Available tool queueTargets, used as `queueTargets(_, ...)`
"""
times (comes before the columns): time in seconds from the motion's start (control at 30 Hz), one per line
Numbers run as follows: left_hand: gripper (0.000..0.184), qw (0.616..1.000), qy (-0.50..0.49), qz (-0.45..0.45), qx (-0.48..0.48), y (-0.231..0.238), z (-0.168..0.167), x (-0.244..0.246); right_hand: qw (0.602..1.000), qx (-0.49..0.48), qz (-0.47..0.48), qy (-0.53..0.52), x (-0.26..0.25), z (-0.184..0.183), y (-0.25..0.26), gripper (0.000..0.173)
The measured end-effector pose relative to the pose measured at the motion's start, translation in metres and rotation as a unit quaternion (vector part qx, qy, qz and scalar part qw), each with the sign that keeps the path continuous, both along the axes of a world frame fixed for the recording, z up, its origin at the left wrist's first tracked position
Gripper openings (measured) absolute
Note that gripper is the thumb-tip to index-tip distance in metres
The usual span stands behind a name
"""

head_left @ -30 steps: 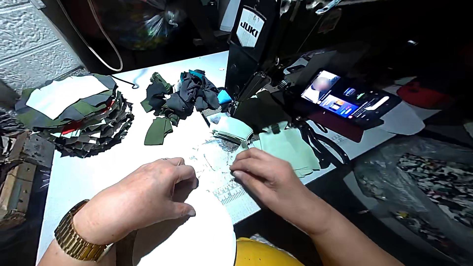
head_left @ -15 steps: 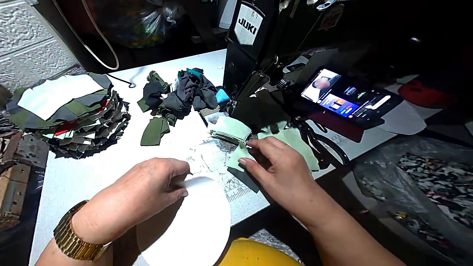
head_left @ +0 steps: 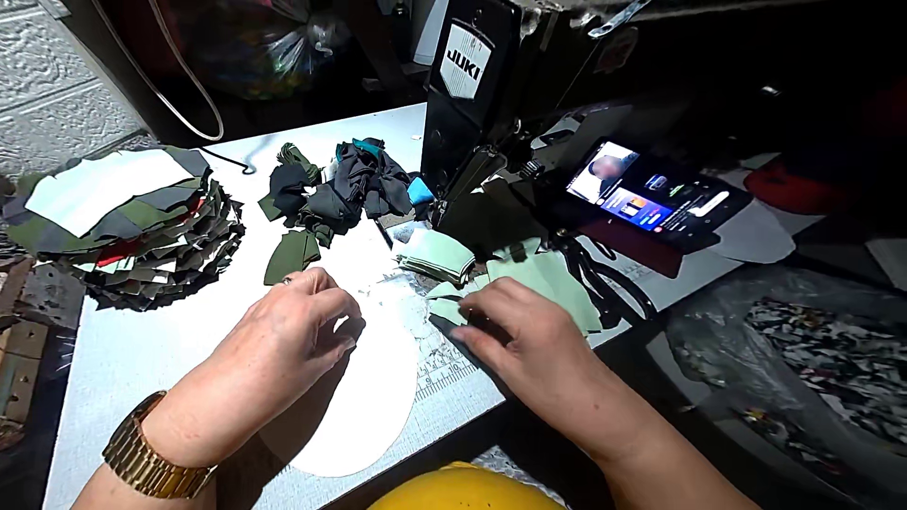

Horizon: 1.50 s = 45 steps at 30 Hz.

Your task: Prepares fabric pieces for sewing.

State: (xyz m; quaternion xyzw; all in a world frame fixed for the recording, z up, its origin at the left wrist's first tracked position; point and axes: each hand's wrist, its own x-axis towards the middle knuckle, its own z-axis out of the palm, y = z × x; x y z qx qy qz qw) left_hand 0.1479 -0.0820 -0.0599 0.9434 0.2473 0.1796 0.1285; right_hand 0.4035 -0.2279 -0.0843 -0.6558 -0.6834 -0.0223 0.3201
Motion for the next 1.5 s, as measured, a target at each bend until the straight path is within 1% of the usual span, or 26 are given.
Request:
queueTargets(0.07,0.017,1.0,0.005,-0.014,-0.012,-0.001,-0.004,0.002,0.999,-0.021,0.018,-0.018,-0.001,-0.003,-0.002,0.019)
queueTargets(0.17,0.016,0.999,0.013,-0.015,-0.029,-0.002,-0.007,0.003,0.999,-0.016,0.034,-0.039,-0.001,-0.003,0.001,0.02)
queueTargets(0.33,0.016,1.0,0.002,-0.02,-0.017,-0.001,-0.012,0.004,0.998,0.028,0.036,-0.038,-0.001,-0.008,0.014,0.027)
queueTargets(0.43,0.017,1.0,-0.002,-0.02,-0.014,0.0,-0.013,0.005,0.998,0.06,0.021,-0.018,0.0,-0.009,0.012,0.022)
queueTargets(0.5,0.02,1.0,0.004,-0.019,-0.016,-0.001,-0.013,0.005,0.998,0.069,0.005,-0.013,0.008,-0.001,0.004,0.017)
queueTargets(0.6,0.021,1.0,0.014,-0.018,-0.021,-0.004,-0.01,0.005,0.998,0.036,-0.01,-0.043,0.033,0.014,-0.014,0.015)
queueTargets(0.7,0.021,0.999,0.024,-0.018,-0.02,-0.006,-0.008,0.005,0.998,-0.018,-0.011,-0.064,0.059,0.019,-0.031,0.015)
queueTargets(0.83,0.022,0.999,0.017,-0.021,-0.025,-0.005,-0.011,0.004,0.997,-0.065,-0.008,-0.042,0.074,0.014,-0.044,0.019)
queueTargets(0.93,0.022,0.999,0.019,-0.017,-0.034,-0.003,-0.011,0.003,0.997,-0.06,0.0,-0.044,0.074,0.012,-0.043,0.019)
queueTargets(1.13,0.024,0.999,0.025,-0.013,-0.04,-0.004,-0.009,0.003,0.995,-0.04,0.016,-0.087,0.071,0.012,-0.042,0.016)
queueTargets(1.3,0.023,0.999,0.024,-0.019,-0.043,-0.002,-0.01,0.003,0.994,-0.042,0.018,-0.096,0.07,0.014,-0.041,0.019)
queueTargets(1.5,0.023,0.999,0.02,-0.021,-0.035,-0.002,-0.01,0.003,0.992,-0.043,0.015,-0.116,0.067,0.013,-0.038,0.016)
